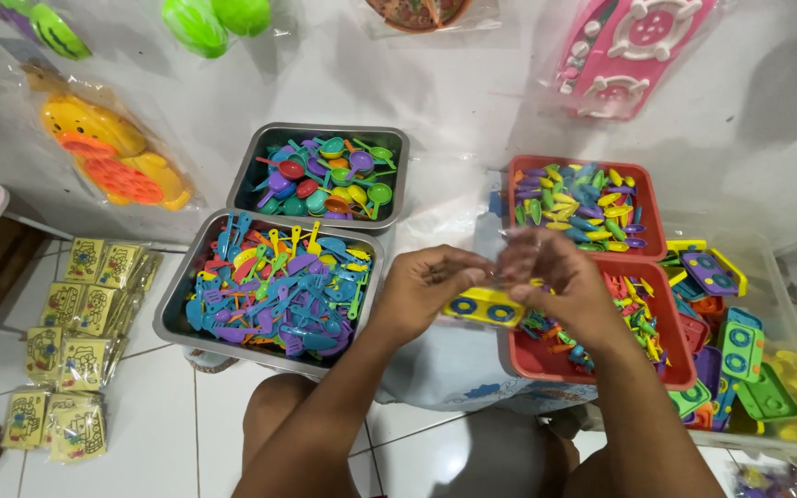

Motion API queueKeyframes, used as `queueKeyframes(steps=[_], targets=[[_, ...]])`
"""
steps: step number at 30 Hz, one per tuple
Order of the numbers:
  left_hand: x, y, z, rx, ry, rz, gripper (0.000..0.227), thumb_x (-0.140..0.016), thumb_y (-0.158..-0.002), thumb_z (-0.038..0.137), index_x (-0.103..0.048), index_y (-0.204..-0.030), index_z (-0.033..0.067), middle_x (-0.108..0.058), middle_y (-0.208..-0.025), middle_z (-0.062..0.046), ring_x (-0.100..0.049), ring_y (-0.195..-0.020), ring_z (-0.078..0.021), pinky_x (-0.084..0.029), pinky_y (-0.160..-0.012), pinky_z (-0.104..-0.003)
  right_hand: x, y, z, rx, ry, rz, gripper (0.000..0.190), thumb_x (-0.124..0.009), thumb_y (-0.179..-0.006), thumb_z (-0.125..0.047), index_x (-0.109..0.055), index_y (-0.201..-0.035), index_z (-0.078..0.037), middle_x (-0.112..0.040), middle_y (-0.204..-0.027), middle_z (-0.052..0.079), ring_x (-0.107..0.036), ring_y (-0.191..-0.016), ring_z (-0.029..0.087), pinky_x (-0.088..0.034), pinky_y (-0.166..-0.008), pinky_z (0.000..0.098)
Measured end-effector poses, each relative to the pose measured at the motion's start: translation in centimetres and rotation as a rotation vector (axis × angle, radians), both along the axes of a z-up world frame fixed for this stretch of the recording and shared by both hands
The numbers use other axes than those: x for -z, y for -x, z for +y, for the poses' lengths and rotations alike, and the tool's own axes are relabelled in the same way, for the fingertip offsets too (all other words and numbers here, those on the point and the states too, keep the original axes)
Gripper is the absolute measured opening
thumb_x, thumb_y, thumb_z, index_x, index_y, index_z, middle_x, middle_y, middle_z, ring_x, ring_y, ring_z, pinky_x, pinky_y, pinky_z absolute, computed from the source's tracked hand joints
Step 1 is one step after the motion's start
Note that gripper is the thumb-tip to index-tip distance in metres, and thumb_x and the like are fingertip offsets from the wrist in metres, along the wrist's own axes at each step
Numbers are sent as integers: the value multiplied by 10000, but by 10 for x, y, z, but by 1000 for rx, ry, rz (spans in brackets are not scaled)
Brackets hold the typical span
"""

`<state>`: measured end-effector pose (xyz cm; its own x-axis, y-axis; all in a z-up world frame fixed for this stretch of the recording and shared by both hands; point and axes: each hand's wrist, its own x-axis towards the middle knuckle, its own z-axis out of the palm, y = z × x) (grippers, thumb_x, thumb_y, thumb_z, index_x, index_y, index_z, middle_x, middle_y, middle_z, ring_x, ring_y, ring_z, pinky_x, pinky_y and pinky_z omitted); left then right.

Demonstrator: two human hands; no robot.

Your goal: The person sits on the floor and packs colorful plastic toys, including spoons, forks, and shovels, into clear plastic bags. They select items from several red and gray bins and place them into bags one by one.

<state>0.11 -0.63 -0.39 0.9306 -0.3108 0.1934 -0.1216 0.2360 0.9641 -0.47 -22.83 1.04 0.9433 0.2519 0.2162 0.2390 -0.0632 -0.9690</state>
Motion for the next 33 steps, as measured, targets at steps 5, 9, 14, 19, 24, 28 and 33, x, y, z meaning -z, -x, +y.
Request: queueKeyframes(steps=[5, 9, 14, 19, 24, 28, 33], targets=[[-4, -2, 7, 52, 51, 62, 465, -811, -864, 64, -663, -1304, 27, -755, -1146, -171, -714, -984, -176, -599, -892, -331, 24, -8, -4, 13, -33, -52, 178, -775, -830, 20, -762, -1005, 51, -730, -766, 192, -699, -689, 244, -589, -620, 366], [15, -7, 6, 93, -4, 127, 425, -783, -880, 15, -673, -1290, -9, -748, -1084, -171, -706, -941, -194, -612, -860, -340, 26, -6, -1, 47, -159, -65, 231, -772, -855, 8, -743, -1081, 50, -754, -858, 137, -695, -785, 157, -593, -695, 316], [1, 3, 5, 114, -33, 63, 433, -812, -863, 46, -691, -1277, 11, -748, -1088, -162, -684, -965, -191, -580, -886, -345, 32, -10, -5, 22, -135, -50, 140, -753, -850, 38, -777, -987, 26, -785, -882, 208, -743, -801, 263, -589, -766, 401], [1, 5, 8, 65, -92, 15, 307, -767, -924, 75, -720, -1223, 25, -765, -1086, -150, -684, -955, -181, -573, -913, -366, 34, -7, 3, 42, -142, -45, 137, -774, -834, 52, -773, -970, 39, -801, -920, 166, -731, -883, 205, -587, -792, 373], [1, 4, 12, -58, -257, -78, 189, -758, -931, 121, -768, -1119, 100, -785, -968, -124, -749, -932, -215, -594, -884, -373, 38, -5, 8, 70, -147, -35, 102, -752, -860, 51, -770, -960, 42, -800, -942, 184, -739, -896, 237, -581, -823, 400], [-13, 6, 11, -101, -296, -91, 159, -762, -922, 130, -778, -1075, 91, -778, -924, -148, -746, -903, -234, -594, -866, -386, 43, -7, 10, 81, -141, -65, 127, -758, -856, 39, -768, -982, 45, -795, -940, 189, -731, -933, 233, -574, -858, 398], [-26, 3, 12, -193, -354, -144, 178, -784, -886, 185, -786, -1054, 127, -772, -909, -152, -743, -896, -228, -597, -824, -362, 23, -5, 13, 111, -103, -4, 709, -681, -856, -35, -428, -1517, 0, -621, -1217, 283, -587, -1172, 427, -468, -1026, 559]])
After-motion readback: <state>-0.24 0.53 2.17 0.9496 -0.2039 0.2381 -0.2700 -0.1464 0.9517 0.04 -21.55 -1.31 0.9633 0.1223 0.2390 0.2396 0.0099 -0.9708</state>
